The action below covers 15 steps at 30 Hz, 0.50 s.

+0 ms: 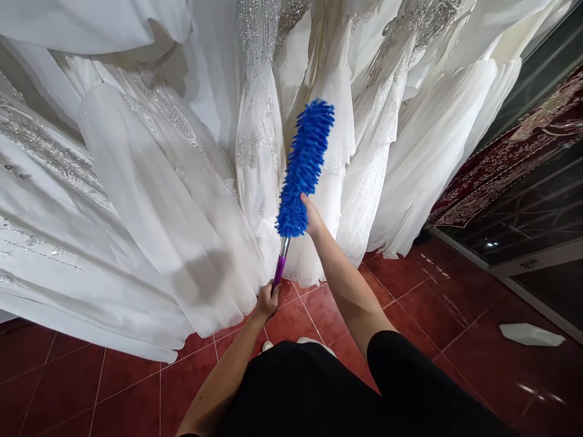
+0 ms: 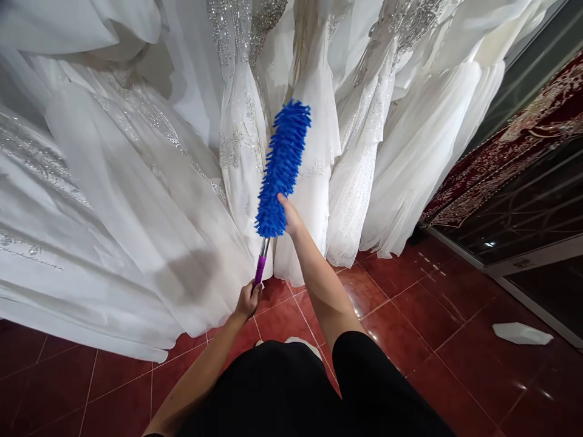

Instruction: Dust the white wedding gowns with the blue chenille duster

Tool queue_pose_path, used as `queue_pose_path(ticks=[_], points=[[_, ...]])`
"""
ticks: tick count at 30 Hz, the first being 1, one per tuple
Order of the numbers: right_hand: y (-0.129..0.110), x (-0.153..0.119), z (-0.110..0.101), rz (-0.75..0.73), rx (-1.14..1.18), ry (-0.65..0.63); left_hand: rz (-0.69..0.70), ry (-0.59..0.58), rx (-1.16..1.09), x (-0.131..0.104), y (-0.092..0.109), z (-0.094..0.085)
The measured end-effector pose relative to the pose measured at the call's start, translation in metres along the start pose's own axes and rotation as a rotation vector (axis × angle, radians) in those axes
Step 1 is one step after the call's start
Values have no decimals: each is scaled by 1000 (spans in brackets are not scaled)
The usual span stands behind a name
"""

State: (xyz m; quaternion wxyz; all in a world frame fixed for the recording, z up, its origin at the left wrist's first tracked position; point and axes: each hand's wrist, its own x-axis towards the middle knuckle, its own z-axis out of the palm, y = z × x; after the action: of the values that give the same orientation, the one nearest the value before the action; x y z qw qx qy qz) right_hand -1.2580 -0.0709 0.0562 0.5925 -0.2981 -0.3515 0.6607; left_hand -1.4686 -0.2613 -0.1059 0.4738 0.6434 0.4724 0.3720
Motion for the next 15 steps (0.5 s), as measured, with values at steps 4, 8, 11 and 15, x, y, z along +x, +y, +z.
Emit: queue_pose_path(ticks=[4, 8, 11, 15], points=[[18, -16, 7, -73, -32, 58, 44, 136, 10, 35, 28, -11], [38, -43, 16, 34, -97, -16, 91, 216, 61, 86, 87, -31], [20, -42, 27, -8, -113, -35, 159, 269, 216, 127, 150, -49], [-50, -2, 54, -131, -104, -29, 146, 350, 443, 176, 233, -62]])
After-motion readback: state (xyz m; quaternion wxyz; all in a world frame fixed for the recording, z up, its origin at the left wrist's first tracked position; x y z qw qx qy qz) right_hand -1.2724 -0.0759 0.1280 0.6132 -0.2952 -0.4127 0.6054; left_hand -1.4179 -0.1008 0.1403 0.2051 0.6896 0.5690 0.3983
